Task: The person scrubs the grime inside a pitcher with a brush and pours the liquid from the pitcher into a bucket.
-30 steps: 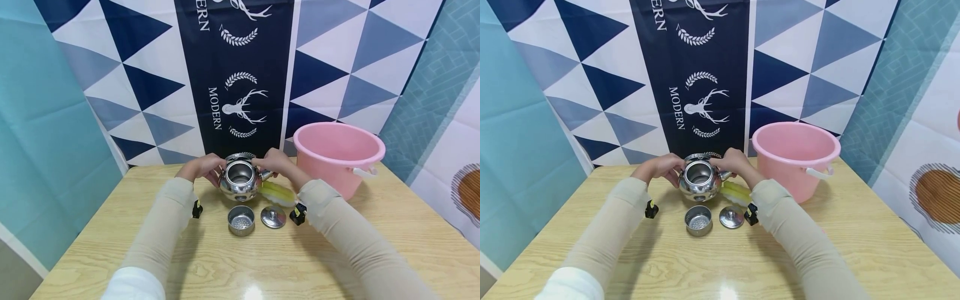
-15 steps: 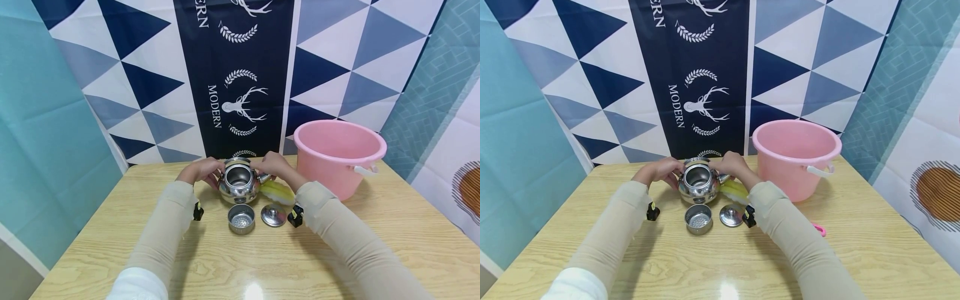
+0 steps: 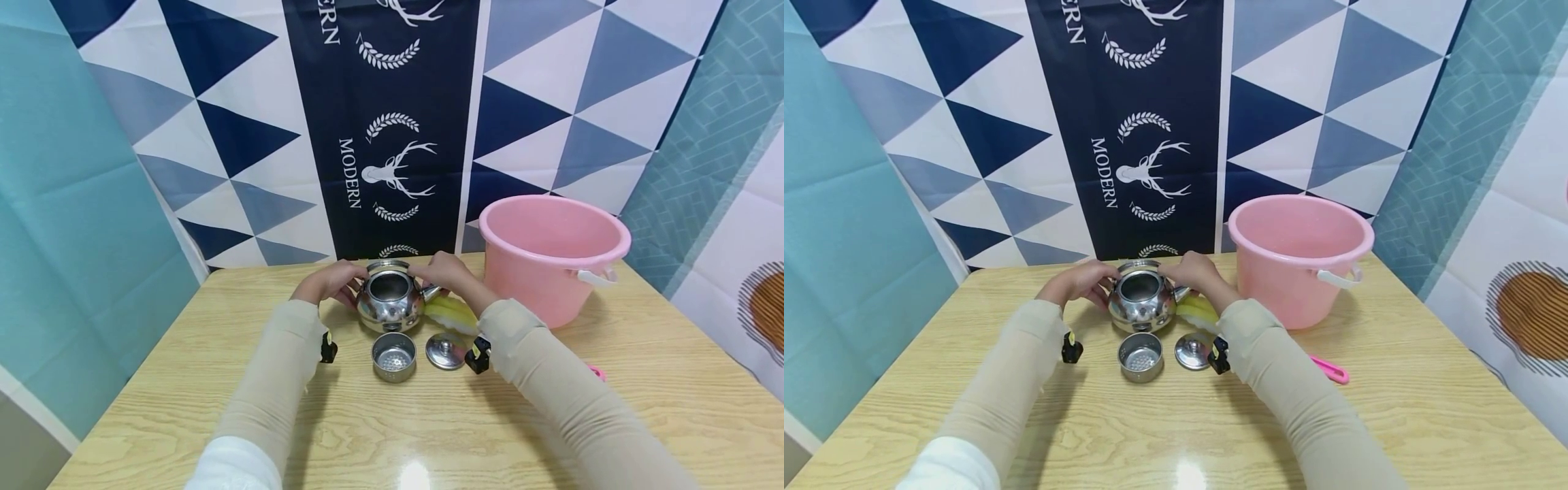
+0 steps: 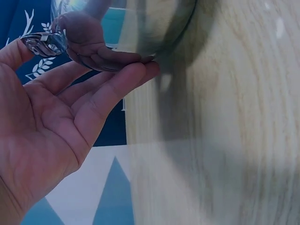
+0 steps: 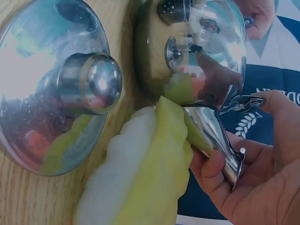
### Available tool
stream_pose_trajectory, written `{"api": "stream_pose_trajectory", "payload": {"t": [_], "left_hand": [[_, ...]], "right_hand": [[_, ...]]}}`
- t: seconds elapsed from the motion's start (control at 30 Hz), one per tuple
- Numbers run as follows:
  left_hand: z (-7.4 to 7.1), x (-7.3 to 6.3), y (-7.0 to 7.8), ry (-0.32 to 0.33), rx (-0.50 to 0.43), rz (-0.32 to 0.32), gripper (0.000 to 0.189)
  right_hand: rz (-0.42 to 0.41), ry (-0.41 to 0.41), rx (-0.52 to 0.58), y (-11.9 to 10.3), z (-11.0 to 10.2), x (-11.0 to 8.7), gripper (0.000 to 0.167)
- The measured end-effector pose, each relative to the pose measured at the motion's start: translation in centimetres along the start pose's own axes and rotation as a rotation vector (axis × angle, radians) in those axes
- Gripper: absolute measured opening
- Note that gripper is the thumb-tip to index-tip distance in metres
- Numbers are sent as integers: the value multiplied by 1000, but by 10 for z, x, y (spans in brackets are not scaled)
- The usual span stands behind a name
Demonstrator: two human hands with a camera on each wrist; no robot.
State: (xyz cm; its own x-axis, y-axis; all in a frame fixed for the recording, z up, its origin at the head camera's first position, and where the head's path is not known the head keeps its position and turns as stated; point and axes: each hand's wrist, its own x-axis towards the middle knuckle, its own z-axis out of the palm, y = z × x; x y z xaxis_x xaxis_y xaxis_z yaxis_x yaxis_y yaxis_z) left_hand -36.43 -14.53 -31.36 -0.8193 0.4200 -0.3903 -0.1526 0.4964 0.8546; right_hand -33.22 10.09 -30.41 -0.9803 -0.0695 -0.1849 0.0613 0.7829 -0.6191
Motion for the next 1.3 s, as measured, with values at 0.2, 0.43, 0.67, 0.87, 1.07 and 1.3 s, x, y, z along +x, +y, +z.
{"api": "stream_pose_trajectory", "payload": {"t": [0.2, 0.43, 0.67, 0.87, 1.07, 1.3], "left_hand": [[0, 2, -1, 0, -37, 16, 41], [1, 4, -2, -13, -61, 14, 44], [2, 5, -4, -7, -79, 5, 45], [3, 4, -8, 1, -92, 8, 46], [5, 2, -12, 13, -87, 26, 48], [5, -2, -10, 27, 1, 83, 52]], "right_hand": [[2, 2, 20, 3, 0, 0, 47], [15, 5, 30, 5, 0, 1, 48], [-7, 9, 38, 9, 3, 1, 50], [-44, 21, 19, 10, 5, -2, 58], [-101, 37, 4, 11, 6, -5, 63], [-226, 37, 42, 13, -8, -14, 65]]}}
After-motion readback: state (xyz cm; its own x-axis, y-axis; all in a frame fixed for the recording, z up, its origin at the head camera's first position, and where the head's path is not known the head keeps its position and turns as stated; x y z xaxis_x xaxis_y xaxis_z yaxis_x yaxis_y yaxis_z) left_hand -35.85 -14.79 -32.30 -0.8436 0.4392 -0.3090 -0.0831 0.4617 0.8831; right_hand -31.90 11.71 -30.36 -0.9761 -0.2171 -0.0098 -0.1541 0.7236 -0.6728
